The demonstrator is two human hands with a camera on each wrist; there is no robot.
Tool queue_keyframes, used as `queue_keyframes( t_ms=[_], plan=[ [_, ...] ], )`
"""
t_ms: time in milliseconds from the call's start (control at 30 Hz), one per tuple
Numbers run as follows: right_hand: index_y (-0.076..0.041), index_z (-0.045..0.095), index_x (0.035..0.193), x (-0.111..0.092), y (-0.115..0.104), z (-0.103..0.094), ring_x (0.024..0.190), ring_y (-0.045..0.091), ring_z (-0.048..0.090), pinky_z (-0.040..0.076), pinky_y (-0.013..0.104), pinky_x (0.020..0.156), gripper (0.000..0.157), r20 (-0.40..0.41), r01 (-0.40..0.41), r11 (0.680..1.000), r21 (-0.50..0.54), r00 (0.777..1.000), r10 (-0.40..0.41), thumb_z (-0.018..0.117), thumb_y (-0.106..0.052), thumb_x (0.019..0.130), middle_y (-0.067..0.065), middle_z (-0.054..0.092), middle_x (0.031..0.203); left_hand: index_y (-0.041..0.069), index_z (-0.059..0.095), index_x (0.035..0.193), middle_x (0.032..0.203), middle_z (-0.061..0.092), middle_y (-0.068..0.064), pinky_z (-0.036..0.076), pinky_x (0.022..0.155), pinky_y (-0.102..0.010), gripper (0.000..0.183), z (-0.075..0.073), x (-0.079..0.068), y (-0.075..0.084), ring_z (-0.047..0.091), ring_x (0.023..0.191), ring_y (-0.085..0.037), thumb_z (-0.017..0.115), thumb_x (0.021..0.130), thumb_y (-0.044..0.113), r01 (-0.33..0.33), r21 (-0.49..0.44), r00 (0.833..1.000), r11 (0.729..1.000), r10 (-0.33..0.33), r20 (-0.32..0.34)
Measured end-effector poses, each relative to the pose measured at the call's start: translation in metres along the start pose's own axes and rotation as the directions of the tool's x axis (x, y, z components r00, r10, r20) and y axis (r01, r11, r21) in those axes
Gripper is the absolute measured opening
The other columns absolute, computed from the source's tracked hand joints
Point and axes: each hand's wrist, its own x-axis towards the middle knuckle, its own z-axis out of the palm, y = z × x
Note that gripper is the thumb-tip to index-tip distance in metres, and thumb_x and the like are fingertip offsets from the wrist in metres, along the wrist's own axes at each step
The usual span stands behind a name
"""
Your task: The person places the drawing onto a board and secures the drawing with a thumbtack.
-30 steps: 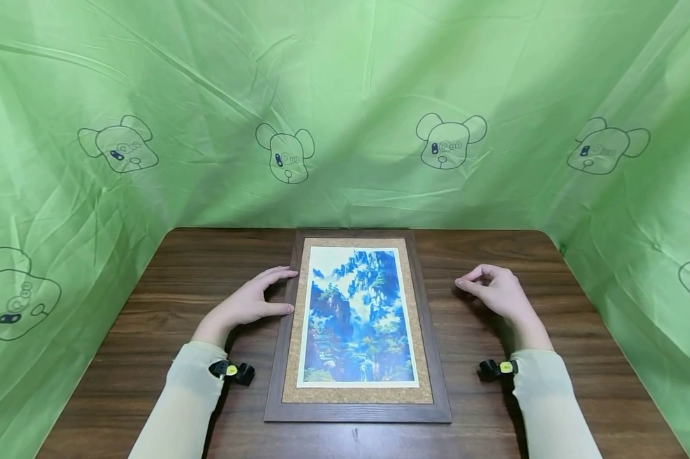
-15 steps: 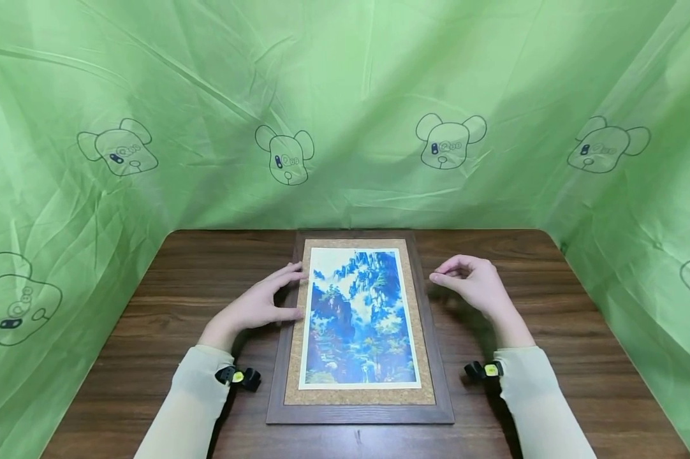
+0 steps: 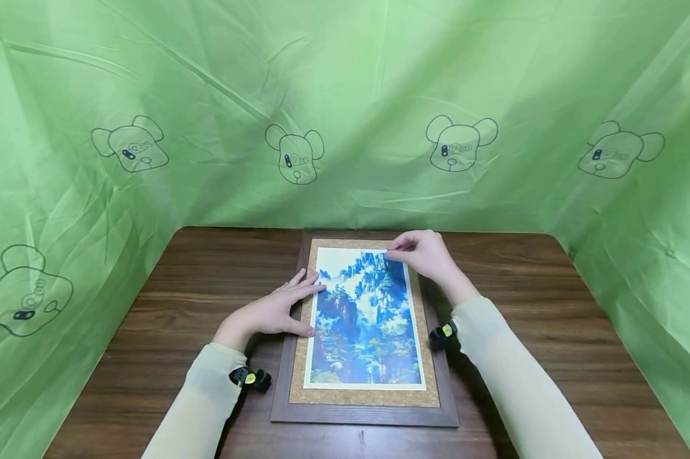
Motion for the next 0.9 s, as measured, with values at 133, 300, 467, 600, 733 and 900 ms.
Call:
queue_keyframes(
  t_ms=[133,300,467,600,733,900],
  plan=[
    [-0.02,0.086,0.098,0.019,0.001,0.017,0.086,0.018,0.074,0.06,0.043,0.078,0.008,0.022,-0.014,1.0,0.001,1.0,0.013,0.089,-0.027,0.095,-0.005,0.08,0.091,0.02,0.035,0.174,0.184,0.009,-0.002,0.008,0.125,-0.079,0.099,0.0,0.001,0.0,-0.01,0.168,-0.036,0.088,0.094,0.044,-0.003,-0.012,1.0,1.0,0.003,0.002],
    [-0.021,0.086,0.096,0.035,0.006,0.037,0.085,0.019,0.071,0.058,0.042,0.077,0.008,0.036,-0.047,0.999,-0.017,0.998,0.047,0.09,-0.028,0.095,-0.005,0.079,0.091,0.02,0.035,0.174,0.184,0.009,-0.002,0.009,0.126,-0.078,0.099,0.002,0.001,-0.003,-0.011,0.168,-0.036,0.088,0.094,0.043,0.003,-0.021,1.0,1.0,-0.002,0.008],
    [-0.019,0.086,0.096,0.043,0.008,0.05,0.085,0.02,0.07,0.057,0.042,0.079,0.008,0.036,-0.073,0.997,-0.029,0.997,0.074,0.09,-0.026,0.094,-0.004,0.079,0.09,0.02,0.035,0.174,0.185,0.008,-0.001,0.008,0.126,-0.078,0.099,0.001,0.001,-0.002,-0.013,0.168,-0.034,0.088,0.094,0.043,0.005,-0.037,1.0,0.999,-0.005,0.013],
    [-0.019,0.087,0.096,0.045,0.006,0.057,0.086,0.019,0.071,0.057,0.043,0.082,0.008,0.04,-0.089,0.996,-0.019,0.995,0.09,0.09,-0.025,0.094,-0.004,0.08,0.091,0.02,0.035,0.174,0.184,0.009,-0.001,0.008,0.126,-0.078,0.099,0.001,0.001,-0.001,-0.013,0.168,-0.034,0.089,0.093,0.043,0.003,-0.043,1.0,0.999,-0.003,0.014],
    [-0.019,0.087,0.095,0.046,0.008,0.063,0.087,0.018,0.072,0.057,0.044,0.085,0.007,0.047,-0.079,0.997,-0.025,0.996,0.08,0.09,-0.026,0.095,-0.005,0.08,0.091,0.02,0.035,0.174,0.184,0.009,-0.001,0.007,0.126,-0.078,0.1,0.002,0.002,-0.003,-0.013,0.168,-0.034,0.089,0.093,0.044,-0.002,-0.043,1.0,0.999,0.003,0.011],
    [-0.021,0.087,0.094,0.046,0.011,0.068,0.087,0.017,0.072,0.058,0.043,0.086,0.007,0.044,-0.076,0.997,-0.032,0.996,0.078,0.09,-0.027,0.095,-0.006,0.08,0.092,0.02,0.035,0.174,0.184,0.009,-0.001,0.006,0.125,-0.079,0.099,0.002,0.002,-0.007,-0.013,0.168,-0.035,0.088,0.093,0.045,-0.005,-0.046,1.0,0.999,0.005,0.008]
  ],
)
